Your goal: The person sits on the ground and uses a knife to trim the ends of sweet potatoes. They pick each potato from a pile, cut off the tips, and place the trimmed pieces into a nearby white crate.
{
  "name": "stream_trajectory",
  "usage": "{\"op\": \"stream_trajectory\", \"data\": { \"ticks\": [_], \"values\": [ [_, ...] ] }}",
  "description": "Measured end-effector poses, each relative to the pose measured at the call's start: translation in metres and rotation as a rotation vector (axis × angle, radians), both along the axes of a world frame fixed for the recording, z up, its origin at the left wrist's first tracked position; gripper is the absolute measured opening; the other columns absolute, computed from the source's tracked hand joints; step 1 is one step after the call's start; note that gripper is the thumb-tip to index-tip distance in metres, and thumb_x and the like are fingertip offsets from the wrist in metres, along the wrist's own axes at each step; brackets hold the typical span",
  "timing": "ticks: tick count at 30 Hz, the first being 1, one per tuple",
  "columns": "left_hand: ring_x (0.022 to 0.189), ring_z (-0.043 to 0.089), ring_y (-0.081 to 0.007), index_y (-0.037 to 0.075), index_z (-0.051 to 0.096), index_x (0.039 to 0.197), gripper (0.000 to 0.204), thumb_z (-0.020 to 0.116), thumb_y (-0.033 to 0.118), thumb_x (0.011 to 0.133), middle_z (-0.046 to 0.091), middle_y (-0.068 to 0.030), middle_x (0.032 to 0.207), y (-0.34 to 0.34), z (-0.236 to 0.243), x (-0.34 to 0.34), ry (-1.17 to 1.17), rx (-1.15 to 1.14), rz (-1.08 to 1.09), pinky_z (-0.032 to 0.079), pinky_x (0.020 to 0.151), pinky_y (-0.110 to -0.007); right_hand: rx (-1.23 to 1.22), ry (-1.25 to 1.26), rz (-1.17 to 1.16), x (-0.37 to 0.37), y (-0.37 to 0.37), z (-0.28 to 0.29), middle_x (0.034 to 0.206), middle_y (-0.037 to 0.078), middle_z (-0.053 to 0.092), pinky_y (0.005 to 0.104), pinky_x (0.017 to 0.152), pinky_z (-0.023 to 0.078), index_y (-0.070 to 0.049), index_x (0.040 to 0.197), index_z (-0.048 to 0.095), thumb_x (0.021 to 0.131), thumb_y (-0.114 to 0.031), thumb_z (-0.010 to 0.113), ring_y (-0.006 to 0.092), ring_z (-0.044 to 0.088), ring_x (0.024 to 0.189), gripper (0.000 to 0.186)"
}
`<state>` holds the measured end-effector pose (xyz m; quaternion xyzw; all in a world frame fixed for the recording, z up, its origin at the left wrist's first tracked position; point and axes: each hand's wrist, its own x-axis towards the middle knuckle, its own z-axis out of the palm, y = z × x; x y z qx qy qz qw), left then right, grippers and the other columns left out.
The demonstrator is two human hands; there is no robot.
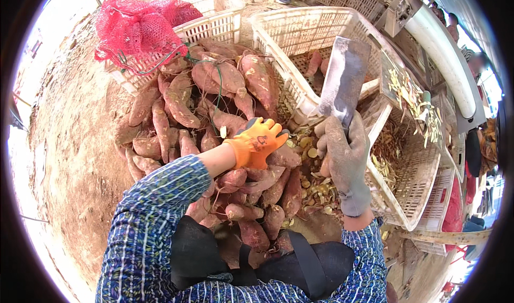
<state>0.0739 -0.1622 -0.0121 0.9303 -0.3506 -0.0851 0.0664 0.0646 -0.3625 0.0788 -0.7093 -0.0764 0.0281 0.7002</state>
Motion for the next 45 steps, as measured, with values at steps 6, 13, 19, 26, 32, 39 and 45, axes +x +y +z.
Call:
{"op": "stream_trajectory", "data": {
  "ticks": [6, 13, 19, 26, 32, 39, 45],
  "values": [
    [0.121, 0.046, -0.0406, 0.002, 0.047, 0.136, 0.094, 0.087, 0.027, 0.054, 0.048, -0.0204, 0.128, 0.047, 0.039, -0.026, -0.064, -0.576, 0.314, 0.039, 0.105, -0.047, -0.205, -0.08, 0.072, -0.002, 0.008, -0.008, 0.081, 0.001, 0.058, 0.0231, 0.06, 0.044, -0.001, 0.104, 0.057, 0.097, -0.012, 0.057, 0.0063, 0.051, 0.067, 0.013],
    [0.129, 0.047, -0.0254, 0.003, 0.045, 0.14, 0.093, 0.086, 0.017, 0.059, 0.051, -0.0136, 0.134, 0.059, 0.041, -0.037, 0.39, -1.452, 0.612, 0.035, 0.11, -0.036, -0.358, -0.309, 0.176, -0.014, 0.049, -0.035, 0.104, 0.015, 0.067, 0.0309, 0.082, 0.051, 0.002, 0.123, 0.058, 0.091, -0.009, 0.061, 0.0198, 0.066, 0.093, 0.034],
    [0.124, 0.049, -0.0319, 0.006, 0.046, 0.139, 0.089, 0.086, 0.024, 0.061, 0.052, -0.0151, 0.132, 0.051, 0.032, -0.021, -0.023, -1.009, 0.561, 0.039, 0.107, -0.041, -0.631, -0.561, 0.13, 0.007, 0.041, -0.012, 0.108, 0.021, 0.066, 0.0386, 0.084, 0.054, 0.002, 0.124, 0.057, 0.089, -0.006, 0.061, 0.0365, 0.067, 0.094, 0.036],
    [0.118, 0.051, -0.0391, 0.003, 0.049, 0.131, 0.088, 0.086, 0.036, 0.058, 0.054, -0.0184, 0.126, 0.044, 0.04, -0.033, -0.081, -0.914, 0.538, 0.041, 0.101, -0.046, -1.355, -0.668, 0.182, 0.013, 0.03, 0.02, 0.089, 0.018, 0.066, 0.0356, 0.068, 0.057, -0.006, 0.12, 0.062, 0.092, -0.019, 0.062, 0.0328, 0.068, 0.079, 0.031],
    [0.113, 0.057, -0.0301, 0.003, 0.052, 0.128, 0.083, 0.088, 0.02, 0.056, 0.057, -0.0143, 0.12, 0.07, 0.03, -0.047, -0.127, -1.124, 0.545, 0.046, 0.099, -0.04, -0.737, -0.177, 0.155, 0.011, 0.025, 0.0, 0.097, 0.015, 0.07, 0.0301, 0.073, 0.052, 0.004, 0.116, 0.06, 0.097, -0.02, 0.06, 0.0202, 0.066, 0.083, 0.031],
    [0.111, 0.062, -0.0249, 0.0, 0.049, 0.132, 0.053, 0.066, 0.0, 0.082, 0.063, -0.0122, 0.118, 0.147, 0.001, -0.128, 0.308, -2.168, 0.996, 0.052, 0.094, -0.041, -0.365, 0.276, 0.443, -0.017, 0.046, -0.077, 0.089, 0.005, 0.064, 0.0276, 0.074, 0.048, -0.003, 0.114, 0.061, 0.095, -0.022, 0.06, 0.0081, 0.055, 0.081, 0.027],
    [0.137, 0.037, -0.0355, -0.002, 0.044, 0.138, 0.088, 0.087, 0.019, 0.063, 0.04, -0.0208, 0.146, 0.158, 0.026, -0.169, -0.71, -0.554, 1.066, 0.037, 0.11, -0.051, -0.462, 0.143, 0.541, -0.026, 0.078, -0.111, 0.089, 0.017, 0.066, 0.0409, 0.078, 0.05, -0.008, 0.115, 0.061, 0.091, -0.03, 0.061, 0.0327, 0.066, 0.083, 0.033]
  ]
}}
